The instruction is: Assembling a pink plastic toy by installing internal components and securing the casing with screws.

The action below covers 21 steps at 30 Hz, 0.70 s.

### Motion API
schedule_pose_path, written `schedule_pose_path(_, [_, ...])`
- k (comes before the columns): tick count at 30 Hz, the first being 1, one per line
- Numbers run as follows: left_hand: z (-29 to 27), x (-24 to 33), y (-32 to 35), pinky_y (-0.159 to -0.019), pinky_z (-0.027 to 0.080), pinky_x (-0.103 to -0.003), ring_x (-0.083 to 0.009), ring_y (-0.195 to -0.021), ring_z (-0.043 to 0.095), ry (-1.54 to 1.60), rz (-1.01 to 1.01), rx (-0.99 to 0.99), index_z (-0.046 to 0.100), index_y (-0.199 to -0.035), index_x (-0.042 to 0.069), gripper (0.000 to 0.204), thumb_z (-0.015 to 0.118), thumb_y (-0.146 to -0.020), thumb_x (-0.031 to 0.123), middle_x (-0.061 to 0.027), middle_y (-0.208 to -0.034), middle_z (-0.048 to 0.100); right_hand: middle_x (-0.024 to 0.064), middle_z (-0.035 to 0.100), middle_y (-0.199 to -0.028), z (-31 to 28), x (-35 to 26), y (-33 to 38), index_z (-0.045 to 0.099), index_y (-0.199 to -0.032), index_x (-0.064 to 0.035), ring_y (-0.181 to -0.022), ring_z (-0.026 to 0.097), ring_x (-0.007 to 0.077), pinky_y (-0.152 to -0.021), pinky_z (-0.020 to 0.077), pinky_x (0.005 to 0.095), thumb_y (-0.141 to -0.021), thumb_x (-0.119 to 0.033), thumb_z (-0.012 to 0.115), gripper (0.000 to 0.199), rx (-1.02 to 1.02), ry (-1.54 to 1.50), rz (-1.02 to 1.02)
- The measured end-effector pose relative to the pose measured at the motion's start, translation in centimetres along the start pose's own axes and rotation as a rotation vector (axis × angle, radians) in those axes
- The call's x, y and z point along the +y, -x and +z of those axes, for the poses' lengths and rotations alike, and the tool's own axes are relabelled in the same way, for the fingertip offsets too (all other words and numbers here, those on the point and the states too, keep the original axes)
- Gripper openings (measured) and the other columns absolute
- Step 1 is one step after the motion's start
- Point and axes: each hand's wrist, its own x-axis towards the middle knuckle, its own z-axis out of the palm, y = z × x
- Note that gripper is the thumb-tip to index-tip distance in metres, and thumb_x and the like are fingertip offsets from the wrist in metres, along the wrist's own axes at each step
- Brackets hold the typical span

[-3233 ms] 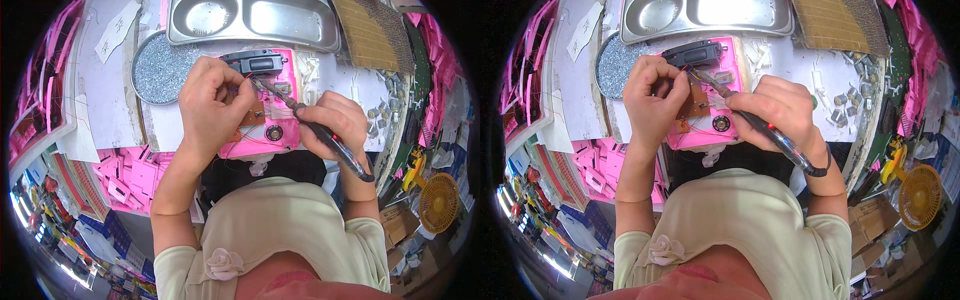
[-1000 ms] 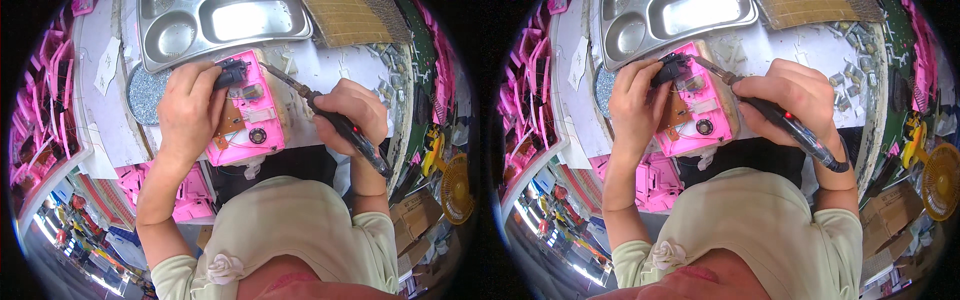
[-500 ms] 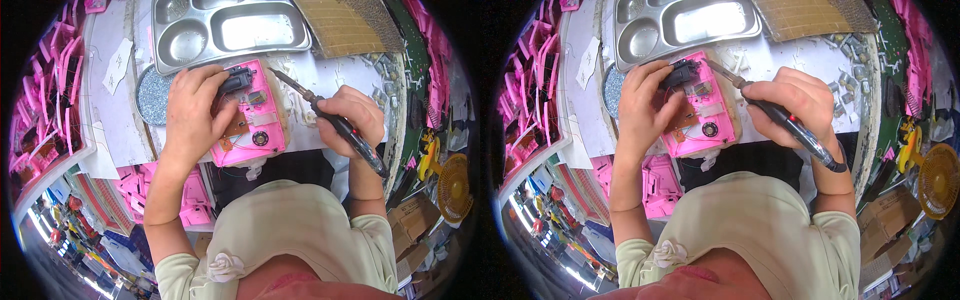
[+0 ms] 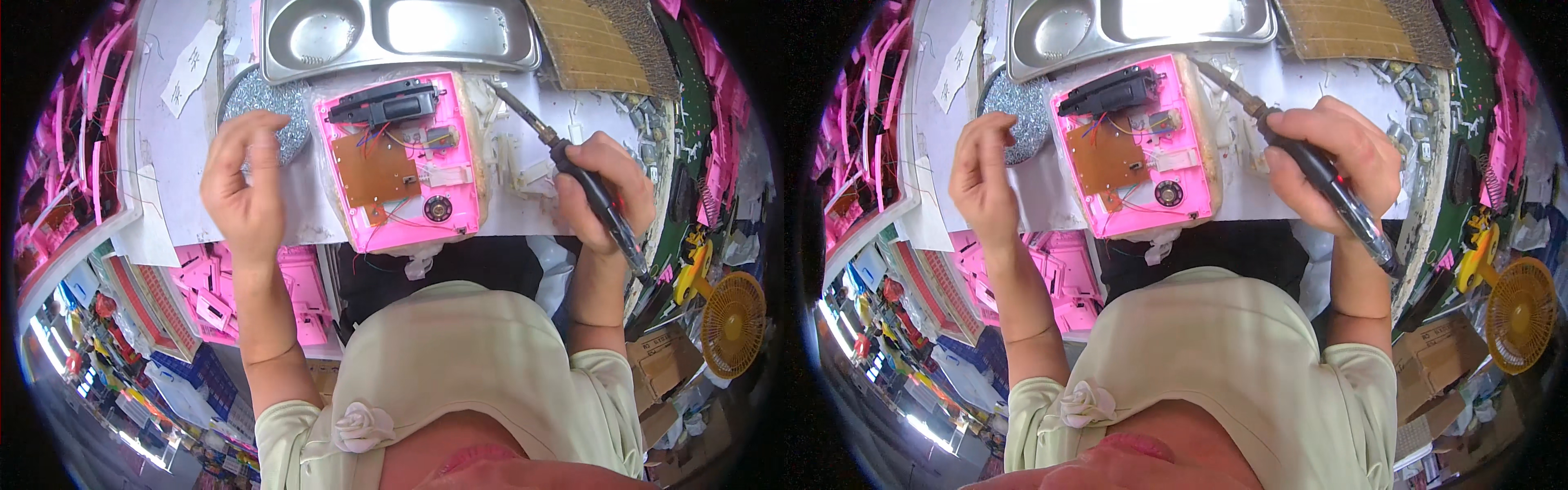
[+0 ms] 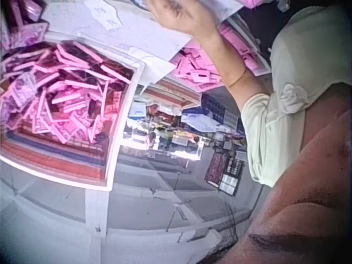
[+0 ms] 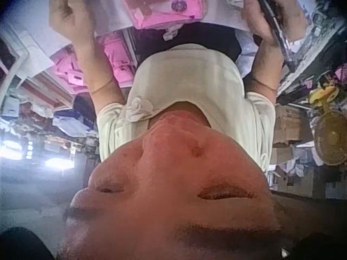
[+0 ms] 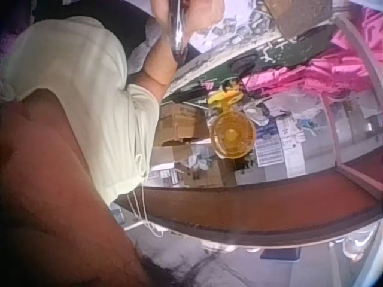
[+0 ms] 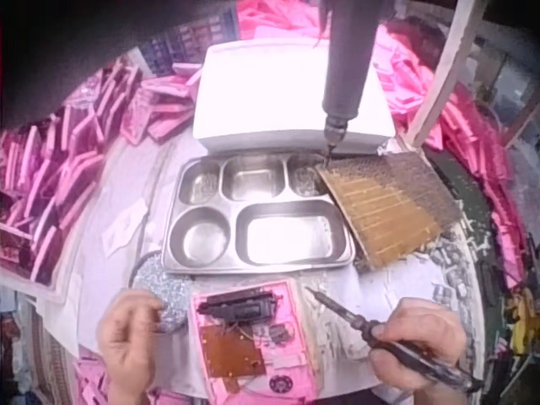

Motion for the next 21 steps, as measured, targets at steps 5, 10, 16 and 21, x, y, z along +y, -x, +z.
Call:
schedule_pose_path(5, [3.2, 0.7, 0.6, -0.073, 0.053, -0.033, -0.0227, -0.085, 0.065, -0.186, 0.191, -0.103, 0.071, -0.105, 0.002, 0.027, 0.079, -0.08, 0.001, -0.0126, -0.103, 0.069, 0.0085, 0.063, -0.068, 0.1, -0.6, 0.0, 0.069, -0.105, 0.0022, -0.053, 0.053, 0.0158, -0.047, 0.0385, 0.0267, -0.074, 0.001, 0.08, 0.032, -0.012, 0.001, 0.012])
schedule_pose_path(10, [5.4, 1.3, -1.2, -0.082, 0.051, -0.04, -0.0293, -0.095, 0.064, -0.333, 0.384, -0.155, 0.07, -0.109, 0.007, 0.037, 0.081, -0.074, 0.007, -0.0103, -0.108, 0.068, 0.0083, 0.062, -0.067, 0.1, -0.8, 0.3, 0.069, -0.105, 0.0018, -0.053, 0.054, 0.0163, -0.048, 0.0392, 0.0272, -0.075, 0.0, 0.079, 0.032, -0.005, 0.02, 0.007])
schedule_pose_path(16, [5.5, 1.6, -2.1, -0.087, 0.053, -0.04, -0.0329, -0.101, 0.066, -0.519, 0.405, -0.28, 0.069, -0.108, 0.004, 0.035, 0.082, -0.076, 0.006, -0.0121, -0.112, 0.069, 0.0097, 0.064, -0.069, -0.2, -0.5, 0.7, 0.069, -0.105, 0.0014, -0.053, 0.055, 0.0178, -0.048, 0.0408, 0.0286, -0.073, 0.001, 0.079, 0.033, 0.004, 0.008, -0.019])
schedule_pose_path(21, [6.1, 1.9, -2.1, -0.082, 0.056, -0.038, -0.0311, -0.097, 0.068, -0.519, 0.327, -0.314, 0.068, -0.104, 0.004, 0.031, 0.081, -0.076, 0.004, -0.0108, -0.11, 0.07, 0.0112, 0.067, -0.071, -0.3, -0.4, 0.7, 0.068, -0.104, 0.0014, -0.054, 0.056, 0.0183, -0.048, 0.0416, 0.0283, -0.071, 0.003, 0.079, 0.035, -0.022, 0.01, 0.012])
